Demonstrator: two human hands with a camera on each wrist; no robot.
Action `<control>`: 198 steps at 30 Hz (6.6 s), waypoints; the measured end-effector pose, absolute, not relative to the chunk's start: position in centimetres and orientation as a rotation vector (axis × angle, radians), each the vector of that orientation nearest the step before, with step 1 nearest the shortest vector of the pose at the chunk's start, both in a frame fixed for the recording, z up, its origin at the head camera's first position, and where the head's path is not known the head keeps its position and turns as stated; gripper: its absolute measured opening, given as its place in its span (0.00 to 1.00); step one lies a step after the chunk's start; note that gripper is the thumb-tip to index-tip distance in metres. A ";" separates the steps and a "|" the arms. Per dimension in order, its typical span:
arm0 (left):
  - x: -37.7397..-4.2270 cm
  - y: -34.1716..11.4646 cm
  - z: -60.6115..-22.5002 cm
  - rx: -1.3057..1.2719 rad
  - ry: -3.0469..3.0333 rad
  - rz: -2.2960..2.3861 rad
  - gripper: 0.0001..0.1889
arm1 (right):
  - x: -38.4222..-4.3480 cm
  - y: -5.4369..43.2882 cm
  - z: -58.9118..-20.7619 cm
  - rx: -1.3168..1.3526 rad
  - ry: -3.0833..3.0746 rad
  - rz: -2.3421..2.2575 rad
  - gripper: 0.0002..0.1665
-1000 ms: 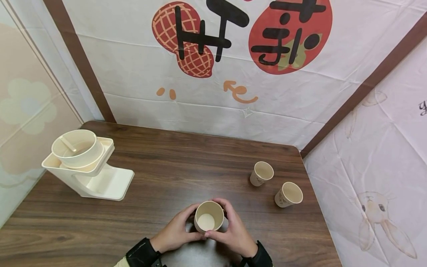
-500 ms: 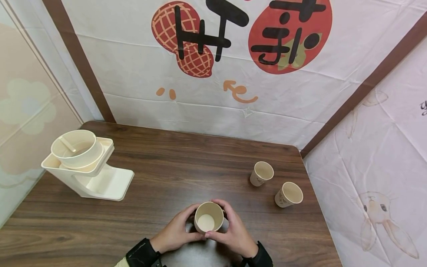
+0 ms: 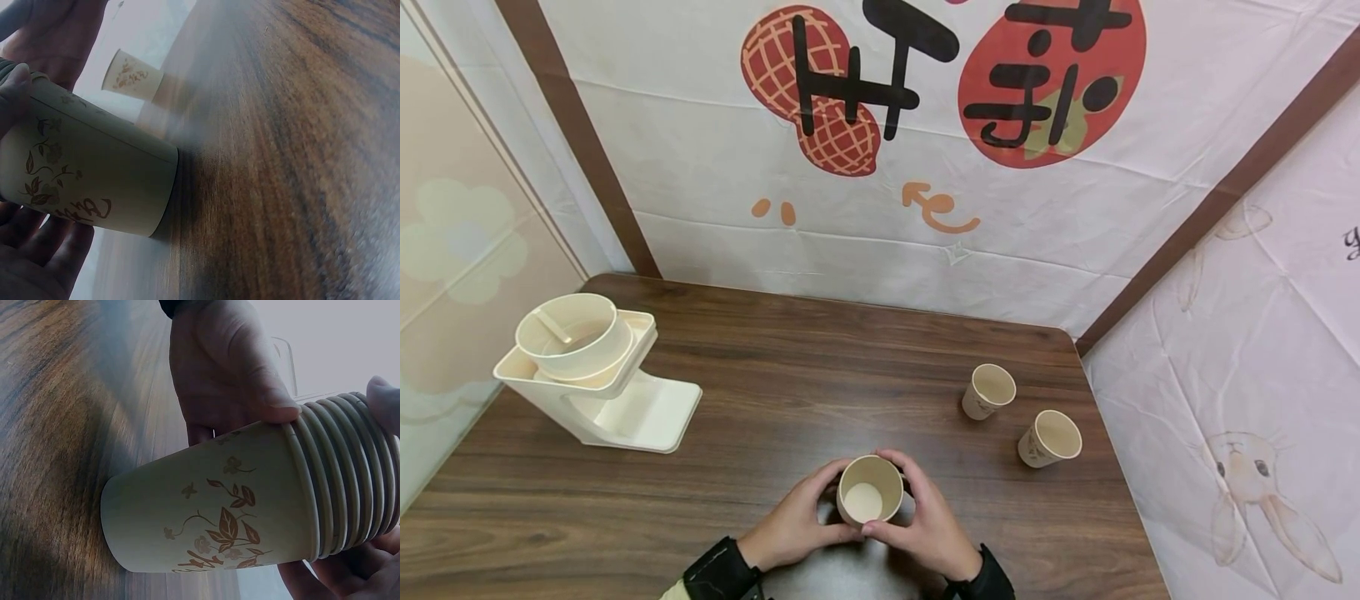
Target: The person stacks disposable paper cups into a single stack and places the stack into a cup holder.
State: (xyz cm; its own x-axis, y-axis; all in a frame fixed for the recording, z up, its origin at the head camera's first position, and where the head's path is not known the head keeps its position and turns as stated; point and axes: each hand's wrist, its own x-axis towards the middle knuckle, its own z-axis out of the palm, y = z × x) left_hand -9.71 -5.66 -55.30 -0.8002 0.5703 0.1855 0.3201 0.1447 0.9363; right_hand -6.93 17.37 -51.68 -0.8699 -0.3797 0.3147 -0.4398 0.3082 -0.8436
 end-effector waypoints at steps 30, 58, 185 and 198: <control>-9.3 -5.5 -55.3 0.878 2.218 1.735 0.43 | -6.4 17.6 -52.6 0.736 -2.425 1.794 0.45; -9.8 -5.2 -55.5 0.917 2.213 1.766 0.42 | -6.8 18.0 -53.1 0.746 -2.402 1.846 0.47; -9.3 -5.7 -55.3 0.858 2.170 1.750 0.42 | -8.1 34.2 -46.9 0.111 -1.889 1.605 0.40; -9.3 -5.7 -55.4 0.834 2.155 1.749 0.43 | -8.9 35.3 -49.4 -0.223 -2.091 1.563 0.46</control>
